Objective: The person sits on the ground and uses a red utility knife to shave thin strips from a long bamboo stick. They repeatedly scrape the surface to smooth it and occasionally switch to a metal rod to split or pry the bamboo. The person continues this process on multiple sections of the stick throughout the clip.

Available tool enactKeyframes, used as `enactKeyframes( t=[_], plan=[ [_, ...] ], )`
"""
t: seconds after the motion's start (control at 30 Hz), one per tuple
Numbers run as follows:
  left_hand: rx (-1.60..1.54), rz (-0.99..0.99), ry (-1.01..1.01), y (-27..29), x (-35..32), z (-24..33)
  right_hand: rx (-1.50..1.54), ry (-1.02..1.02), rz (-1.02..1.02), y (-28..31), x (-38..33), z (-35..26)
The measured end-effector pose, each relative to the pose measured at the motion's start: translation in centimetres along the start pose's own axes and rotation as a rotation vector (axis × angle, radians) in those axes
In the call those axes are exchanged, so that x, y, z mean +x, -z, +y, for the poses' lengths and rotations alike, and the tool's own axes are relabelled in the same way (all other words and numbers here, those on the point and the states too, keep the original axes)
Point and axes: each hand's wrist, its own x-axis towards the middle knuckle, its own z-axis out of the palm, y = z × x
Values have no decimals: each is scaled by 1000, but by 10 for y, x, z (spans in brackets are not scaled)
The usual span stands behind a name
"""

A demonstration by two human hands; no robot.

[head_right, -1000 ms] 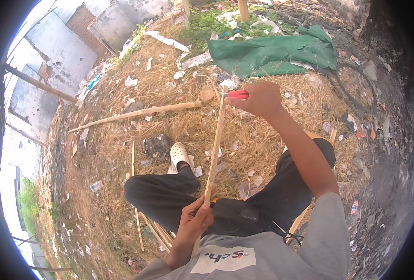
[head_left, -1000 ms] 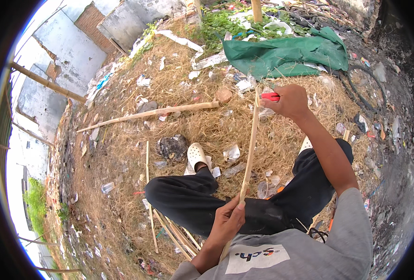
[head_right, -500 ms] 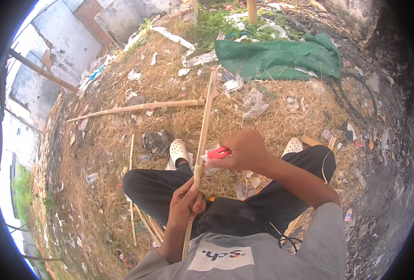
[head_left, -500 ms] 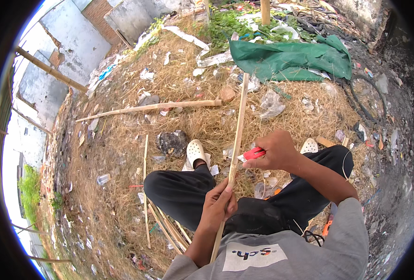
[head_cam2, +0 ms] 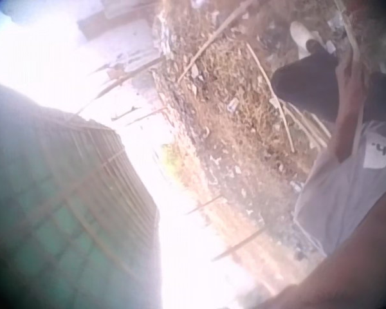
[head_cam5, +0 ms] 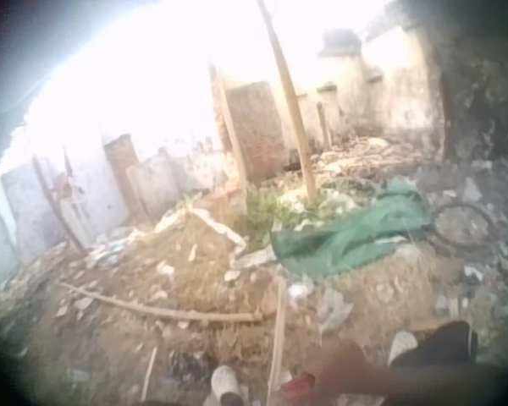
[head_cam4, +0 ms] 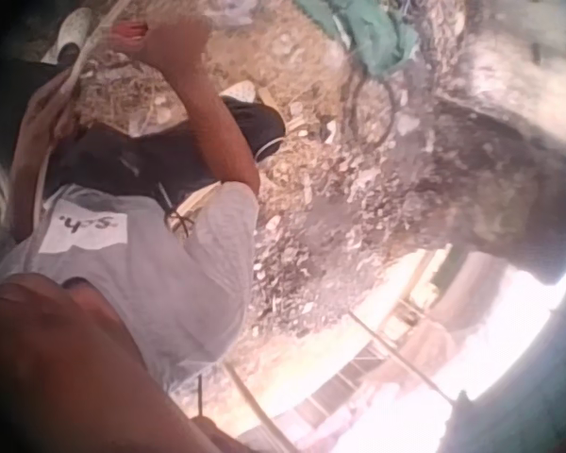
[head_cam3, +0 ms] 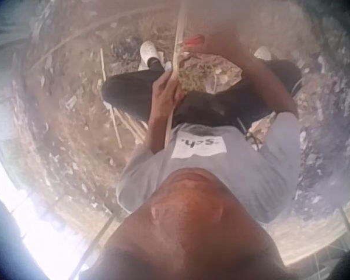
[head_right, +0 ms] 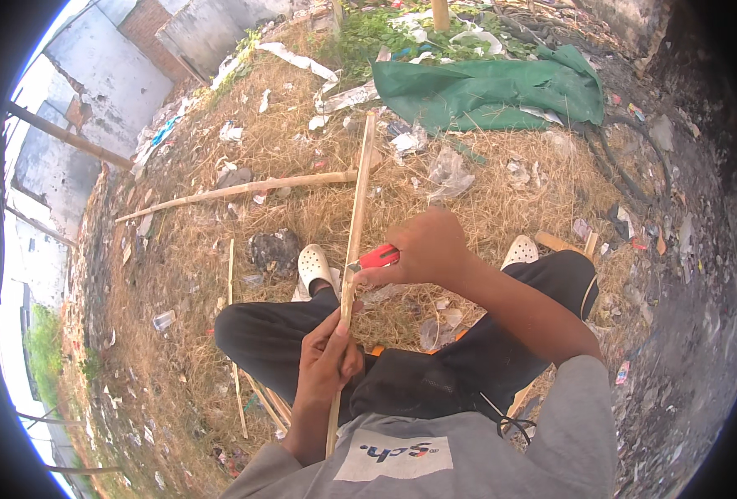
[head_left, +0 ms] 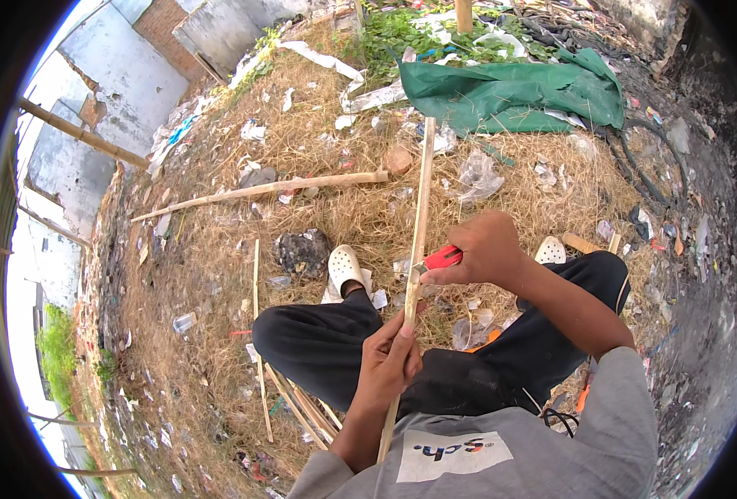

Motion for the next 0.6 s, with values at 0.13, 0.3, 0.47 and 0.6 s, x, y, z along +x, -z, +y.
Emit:
enactKeyframes(
  t=[0.13,0.3,0.47,0.6],
  plan=[
    [44,-7,-19,3,2,-1,-41,47,64,-1,9,8],
    [50,-24,-1,6,-5,-6,-66,-50,113,-3,15,23],
    [55,-44,2,7,-10,-9,-97,-33,116,-6,16,38],
    [52,-47,-6,10,-15,-12,-133,-76,71,-1,22,45]
  ],
)
